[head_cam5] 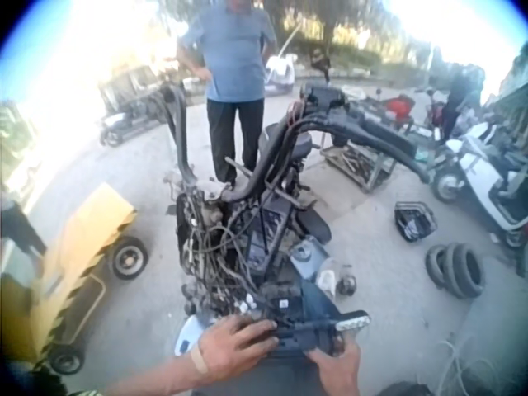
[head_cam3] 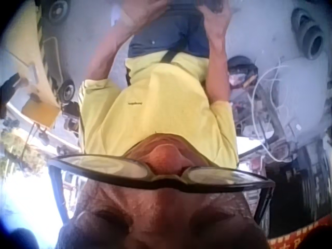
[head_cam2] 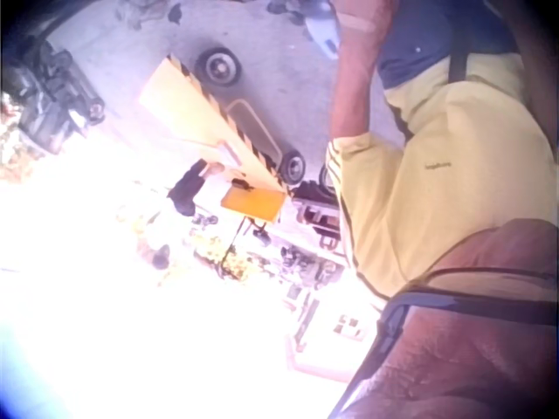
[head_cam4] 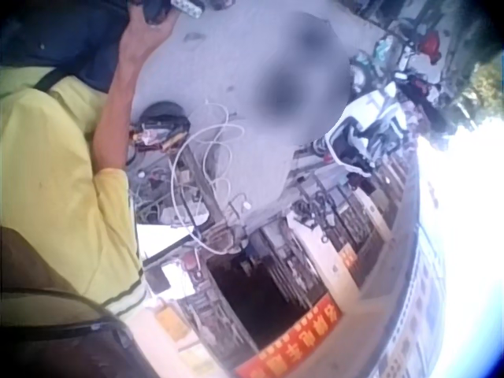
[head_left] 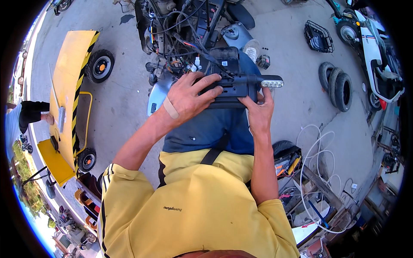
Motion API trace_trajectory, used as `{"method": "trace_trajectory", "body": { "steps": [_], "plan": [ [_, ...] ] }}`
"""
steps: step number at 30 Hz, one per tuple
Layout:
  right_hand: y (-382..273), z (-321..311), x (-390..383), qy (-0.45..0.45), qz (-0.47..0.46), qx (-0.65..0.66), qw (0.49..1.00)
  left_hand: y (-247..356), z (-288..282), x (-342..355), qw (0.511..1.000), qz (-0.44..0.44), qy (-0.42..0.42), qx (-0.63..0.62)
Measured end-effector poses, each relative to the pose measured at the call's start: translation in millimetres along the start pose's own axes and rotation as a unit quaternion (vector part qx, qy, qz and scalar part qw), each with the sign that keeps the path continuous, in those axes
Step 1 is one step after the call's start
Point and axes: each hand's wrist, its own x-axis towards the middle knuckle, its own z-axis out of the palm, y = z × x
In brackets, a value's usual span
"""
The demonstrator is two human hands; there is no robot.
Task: The person uses a screwdriver to adjust and tighten components on a motorcycle handlebar assembly. They repeatedly insert and turn the screwdriver, reposition the handlebar, and check the fit while working in an outdoor repair area.
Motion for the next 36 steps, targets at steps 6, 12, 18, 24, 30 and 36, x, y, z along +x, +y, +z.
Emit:
{"method": "trace_trajectory", "body": {
  "steps": [6,12,18,24,30,36],
  "plan": [
    [5.1,-1.2,-0.7,0.002,-0.005,-0.002,1.0,1.3,0.5,0.0,1.0,0.003,-0.001,0.014],
    [6.1,-1.3,-0.7,0.002,-0.019,-0.011,1.0,2.9,0.0,1.5,1.0,-0.005,-0.013,0.015],
    [7.4,-4.3,-2.5,-0.006,-0.032,-0.059,0.998,2.7,3.8,0.7,1.0,-0.01,-0.021,0.01],
    [-8.6,-27.7,-4.3,-0.088,0.057,-0.026,0.994,3.7,1.6,0.6,0.998,-0.029,-0.059,0.0],
    [-8.7,-10.9,-2.1,-0.068,-0.011,-0.038,0.997,21.8,-2.1,0.5,0.996,-0.066,-0.054,-0.001],
    [-7.0,-1.3,-0.8,-0.032,-0.042,-0.012,0.999,45.0,29.9,-1.7,0.991,-0.093,0.075,0.057]
  ]
}}
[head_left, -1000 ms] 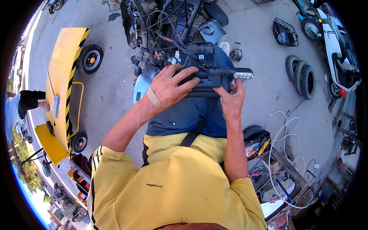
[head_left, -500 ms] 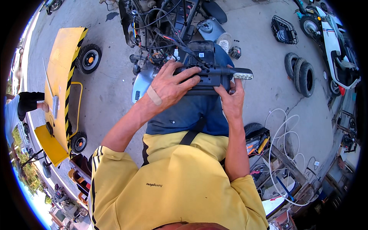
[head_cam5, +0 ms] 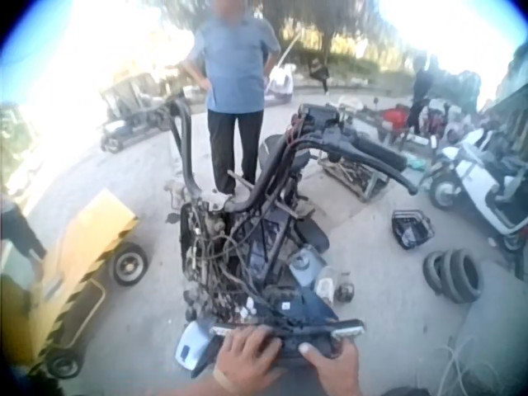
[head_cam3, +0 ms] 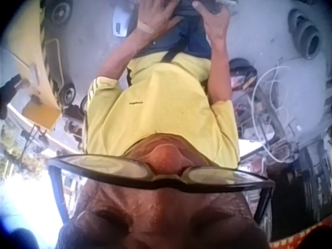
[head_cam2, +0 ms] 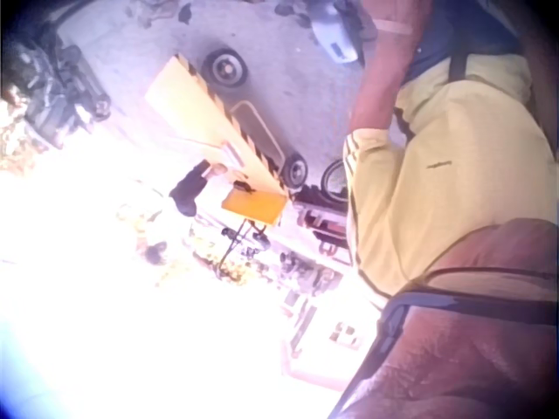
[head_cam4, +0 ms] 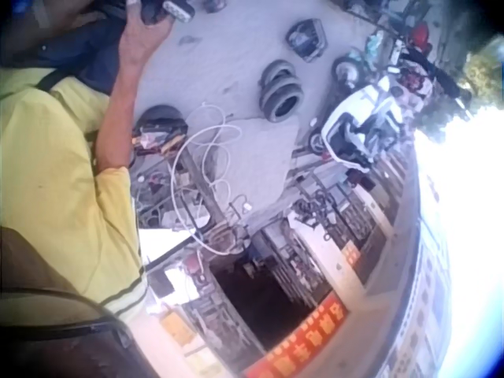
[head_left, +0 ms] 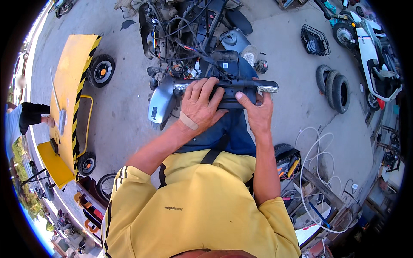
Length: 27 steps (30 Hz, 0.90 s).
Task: The person uses a screwdriver to adjust and tighten components on a motorcycle handlebar assembly. They repeatedly insert and turn the screwdriver, reposition the handlebar, and check the fit while working in an outdoor repair area.
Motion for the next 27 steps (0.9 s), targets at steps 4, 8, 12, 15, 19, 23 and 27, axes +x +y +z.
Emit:
{"method": "trace_trajectory", "body": {
  "steps": [4,8,12,15,19,23,27],
  "plan": [
    [-3.2,2.9,-0.9,0.02,-0.033,-0.02,0.999,8.4,19.1,-3.3,0.999,0.002,0.006,0.047],
    [-6.9,7.8,-1.6,0.027,-0.032,-0.033,0.999,12.1,30.6,-0.8,0.998,-0.016,0.018,0.057],
    [-12.1,9.1,-3.4,0.01,0.003,-0.025,1.0,12.7,30.4,2.2,0.995,-0.011,0.054,0.085],
    [-18.9,10.8,-5.5,0.006,-0.022,-0.076,0.997,10.6,30.5,5.6,0.99,-0.008,0.087,0.112],
    [-15.1,9.7,-3.4,-0.001,-0.062,-0.111,0.992,11.1,27.3,0.8,0.993,-0.031,0.07,0.093],
    [-27.8,16.9,-10.1,0.001,-0.066,-0.152,0.986,8.4,24.3,0.8,0.992,-0.042,0.095,0.073],
    [-39.4,29.8,-13.0,-0.002,-0.078,-0.148,0.986,5.2,22.4,2.6,0.988,-0.06,0.127,0.065]
  ]
}}
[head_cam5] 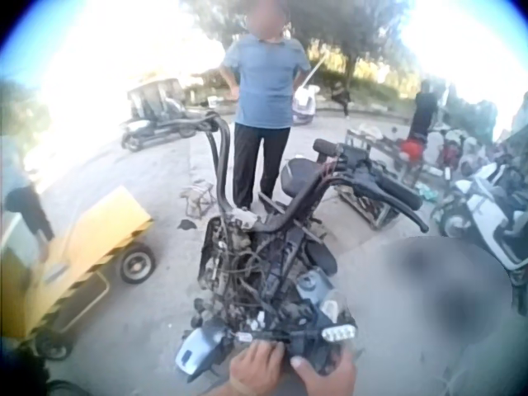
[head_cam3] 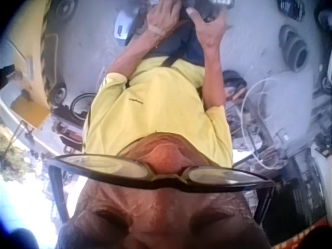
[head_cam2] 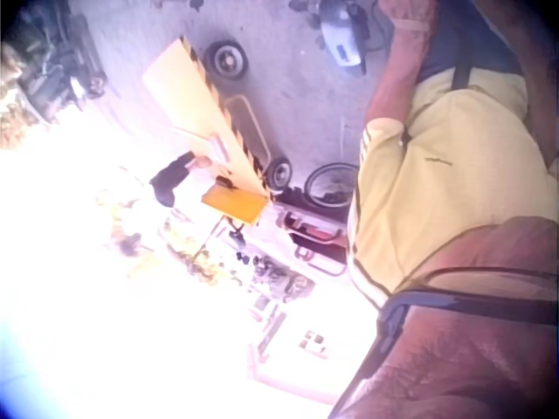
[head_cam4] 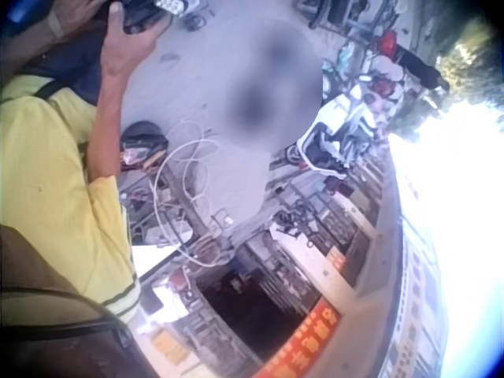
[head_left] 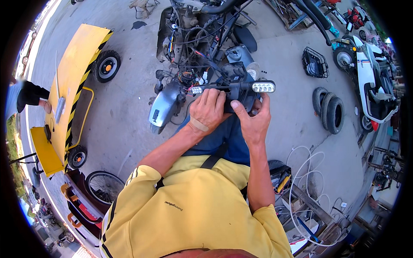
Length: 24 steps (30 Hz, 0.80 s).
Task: The person uses a screwdriver to adjust and tighten components on a motorcycle handlebar assembly. They repeatedly insert and turn the screwdriver, reposition the handlebar, and check the fit while working in an outdoor repair area.
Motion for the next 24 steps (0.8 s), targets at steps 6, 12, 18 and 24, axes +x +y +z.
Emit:
{"method": "trace_trajectory", "body": {
  "steps": [6,12,18,24],
  "plan": [
    [-6.9,12.0,1.9,-0.004,-0.052,-0.009,0.999,-9.1,-0.5,2.0,0.999,-0.017,0.034,-0.001],
    [-14.1,18.5,1.2,-0.008,-0.077,-0.017,0.997,-17.4,-6.8,3.4,0.998,-0.033,0.047,-0.015],
    [-26.5,21.6,-3.5,-0.008,-0.099,-0.096,0.99,-19.8,-8.9,-1.0,0.996,-0.05,0.063,-0.041],
    [-30.0,24.7,-2.4,-0.012,-0.1,-0.089,0.991,-19.9,-11.4,-0.3,0.994,-0.068,0.062,-0.061]
  ]
}}
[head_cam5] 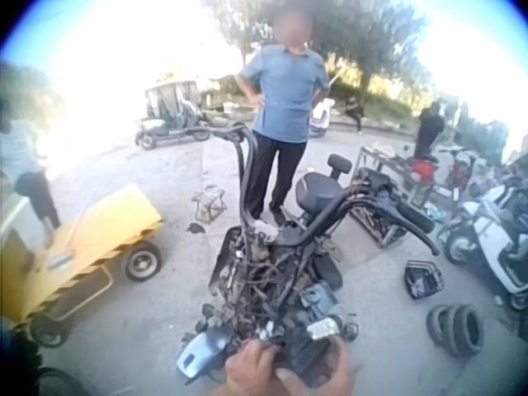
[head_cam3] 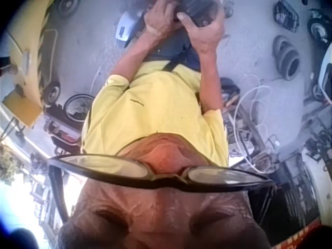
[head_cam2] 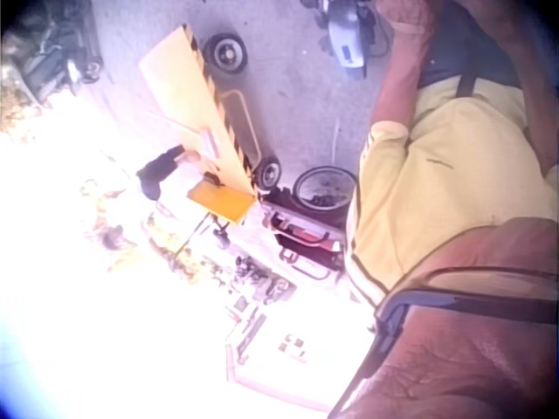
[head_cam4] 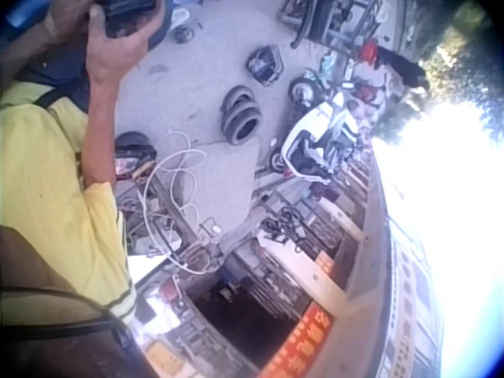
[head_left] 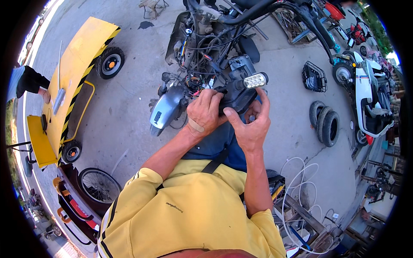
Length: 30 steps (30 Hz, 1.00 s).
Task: The person uses a screwdriver to adjust and tighten components on a motorcycle handlebar assembly. They repeatedly insert and turn the screwdriver, reposition the handlebar, and check the fit while working in an outdoor repair area.
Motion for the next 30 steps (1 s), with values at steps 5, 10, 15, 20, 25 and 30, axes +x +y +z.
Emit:
{"method": "trace_trajectory", "body": {
  "steps": [5,10,15,20,25,30],
  "plan": [
    [18.6,-7.1,-7.8,-0.008,0.027,0.096,0.995,4.8,-2.7,2.8,0.999,0.044,-0.004,0.012],
    [48.5,-31.2,-15.1,-0.054,0.116,0.183,0.975,13.0,3.1,-9.4,0.989,0.1,-0.084,0.074],
    [71.1,-47.5,-16.9,-0.103,0.213,0.218,0.947,13.2,2.6,-12.0,0.978,0.137,-0.144,0.059],
    [77.5,-44.9,-16.4,-0.105,0.201,0.227,0.947,2.5,-23.1,16.4,0.967,0.099,-0.228,-0.055],
    [88.6,-35.7,-17.1,-0.09,0.179,0.223,0.954,-16.8,-25.1,32.7,0.943,0.104,-0.291,-0.124],
    [103.7,-31.8,-20.5,-0.084,0.158,0.256,0.95,-21.6,-20.9,43.9,0.925,0.121,-0.327,-0.154]
  ]
}}
